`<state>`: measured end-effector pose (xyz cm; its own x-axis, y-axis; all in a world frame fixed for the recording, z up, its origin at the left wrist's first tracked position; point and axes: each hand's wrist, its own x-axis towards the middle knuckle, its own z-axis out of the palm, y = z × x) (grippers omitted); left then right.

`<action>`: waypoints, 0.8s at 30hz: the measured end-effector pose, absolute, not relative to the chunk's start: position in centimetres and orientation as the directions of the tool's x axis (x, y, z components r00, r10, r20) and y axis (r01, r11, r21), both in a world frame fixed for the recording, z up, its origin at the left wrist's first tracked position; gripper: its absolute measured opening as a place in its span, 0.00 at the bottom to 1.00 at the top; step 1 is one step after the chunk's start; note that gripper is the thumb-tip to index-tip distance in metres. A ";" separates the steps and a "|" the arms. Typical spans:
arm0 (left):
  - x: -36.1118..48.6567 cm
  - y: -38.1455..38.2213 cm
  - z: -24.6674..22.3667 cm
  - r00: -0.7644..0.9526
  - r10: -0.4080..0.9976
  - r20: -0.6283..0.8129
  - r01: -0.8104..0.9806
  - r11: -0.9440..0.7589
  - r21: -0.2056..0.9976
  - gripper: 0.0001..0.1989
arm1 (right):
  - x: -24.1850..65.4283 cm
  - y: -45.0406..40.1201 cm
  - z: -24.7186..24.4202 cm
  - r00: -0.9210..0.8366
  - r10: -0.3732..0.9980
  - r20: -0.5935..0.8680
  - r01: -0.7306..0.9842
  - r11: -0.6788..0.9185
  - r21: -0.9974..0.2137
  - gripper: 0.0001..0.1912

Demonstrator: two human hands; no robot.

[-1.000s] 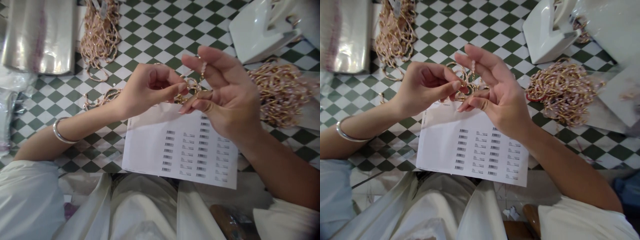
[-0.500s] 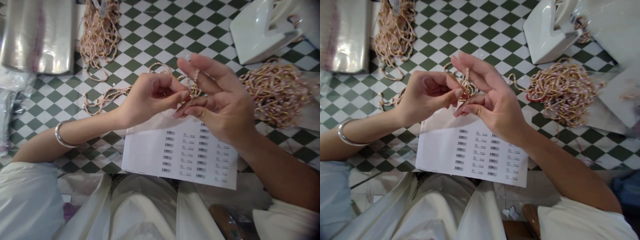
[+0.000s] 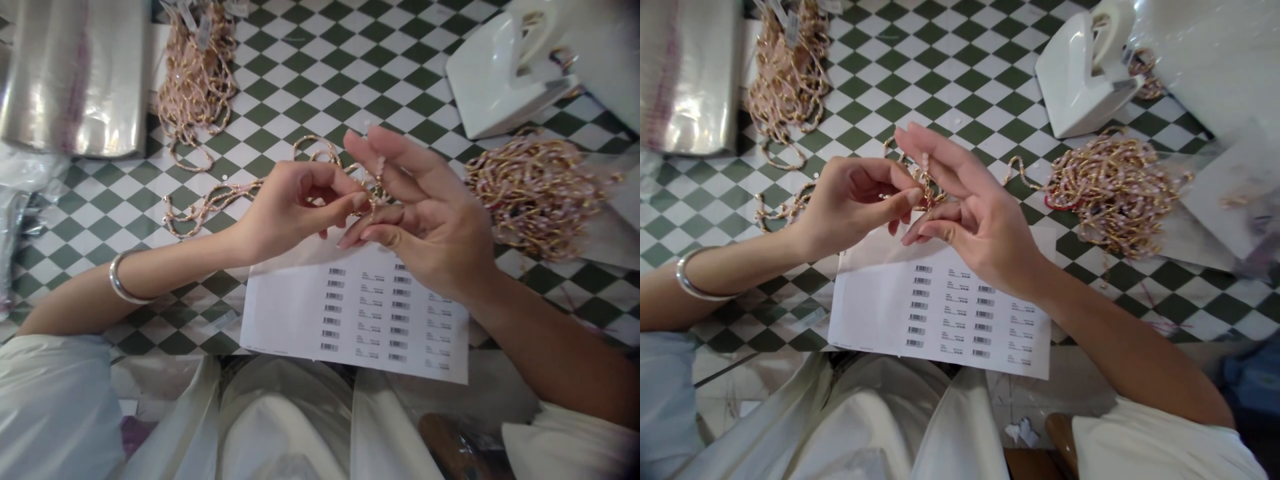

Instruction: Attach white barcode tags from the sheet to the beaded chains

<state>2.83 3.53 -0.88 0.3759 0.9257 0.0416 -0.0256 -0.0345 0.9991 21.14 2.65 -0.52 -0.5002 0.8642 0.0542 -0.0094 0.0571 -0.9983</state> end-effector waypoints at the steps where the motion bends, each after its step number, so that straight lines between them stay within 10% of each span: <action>1: 2.9 3.5 -0.9 0.373 0.927 0.040 -0.033 -0.030 0.999 0.08 | 21.2 2.6 -0.5 -0.500 0.864 0.061 -0.011 0.064 -0.998 0.32; 15: 2.7 4.1 -1.3 0.347 0.937 0.034 -0.039 -0.022 0.999 0.04 | 21.4 2.8 -0.7 -0.498 0.865 0.067 0.047 0.104 -0.993 0.33; 24: 2.3 4.5 -1.7 0.458 0.887 0.058 0.144 -0.139 0.980 0.18 | 21.8 3.4 -1.1 -0.496 0.862 0.103 0.126 0.189 -0.974 0.36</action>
<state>2.33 4.55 -1.66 0.4580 0.8870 0.0585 0.1438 -0.1388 0.9798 21.79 3.40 -1.06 -0.4958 0.8623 0.1030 0.1265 0.1890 -0.9738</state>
